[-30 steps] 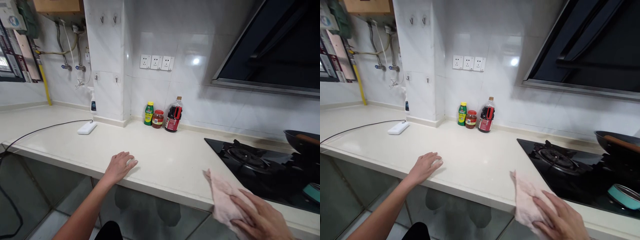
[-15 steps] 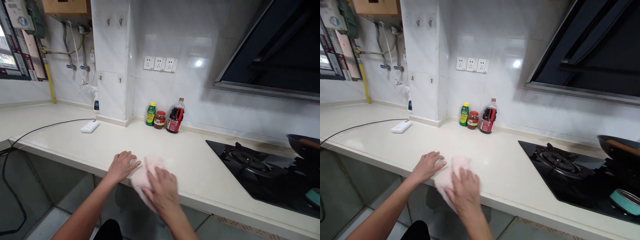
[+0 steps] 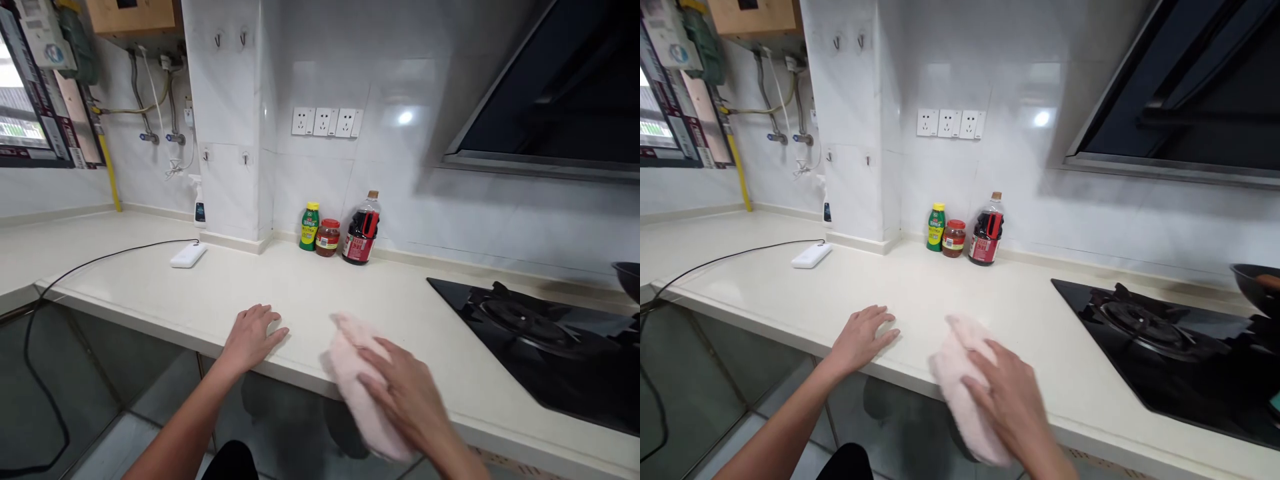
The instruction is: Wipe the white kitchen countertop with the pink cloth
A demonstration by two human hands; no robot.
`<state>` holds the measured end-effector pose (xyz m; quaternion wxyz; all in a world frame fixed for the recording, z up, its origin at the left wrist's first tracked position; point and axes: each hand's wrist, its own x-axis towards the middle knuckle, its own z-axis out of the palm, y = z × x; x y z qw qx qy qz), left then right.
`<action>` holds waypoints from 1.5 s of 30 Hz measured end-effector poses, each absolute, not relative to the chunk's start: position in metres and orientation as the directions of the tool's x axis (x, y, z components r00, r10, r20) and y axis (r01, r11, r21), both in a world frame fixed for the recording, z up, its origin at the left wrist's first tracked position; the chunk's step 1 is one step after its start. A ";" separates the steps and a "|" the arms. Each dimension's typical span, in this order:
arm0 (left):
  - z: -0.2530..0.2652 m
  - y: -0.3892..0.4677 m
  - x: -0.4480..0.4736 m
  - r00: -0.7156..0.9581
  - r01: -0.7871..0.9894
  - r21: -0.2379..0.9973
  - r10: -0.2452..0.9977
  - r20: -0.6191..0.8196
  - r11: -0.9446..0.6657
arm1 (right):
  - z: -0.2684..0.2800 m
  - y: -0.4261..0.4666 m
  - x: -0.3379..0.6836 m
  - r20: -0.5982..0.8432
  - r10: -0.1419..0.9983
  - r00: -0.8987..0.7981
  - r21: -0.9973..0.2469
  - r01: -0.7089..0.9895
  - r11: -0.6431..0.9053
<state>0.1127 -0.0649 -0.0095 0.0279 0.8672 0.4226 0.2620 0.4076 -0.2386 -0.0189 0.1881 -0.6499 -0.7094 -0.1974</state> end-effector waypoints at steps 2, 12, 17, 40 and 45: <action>-0.007 -0.068 0.113 0.506 0.718 0.275 0.751 0.423 -0.639 | -0.026 -0.251 0.454 0.497 0.867 0.032 -0.035 0.999 -0.016; 0.001 -0.074 0.115 0.507 0.713 0.314 0.770 0.387 -0.627 | -0.008 -0.176 0.565 0.192 0.806 0.560 -0.025 0.824 -0.566; 0.006 -0.076 0.117 0.500 0.704 0.352 0.782 0.372 -0.617 | 0.013 -0.103 0.509 0.104 0.798 0.593 -0.003 0.803 -0.596; 0.005 -0.084 0.110 0.554 0.656 0.345 0.738 0.385 -0.672 | -0.008 -0.090 0.481 0.108 0.982 0.154 0.116 0.979 -0.166; 0.008 -0.085 0.113 0.545 0.635 0.392 0.746 0.383 -0.666 | 0.004 -0.017 0.473 0.103 0.958 0.267 0.092 0.957 -0.276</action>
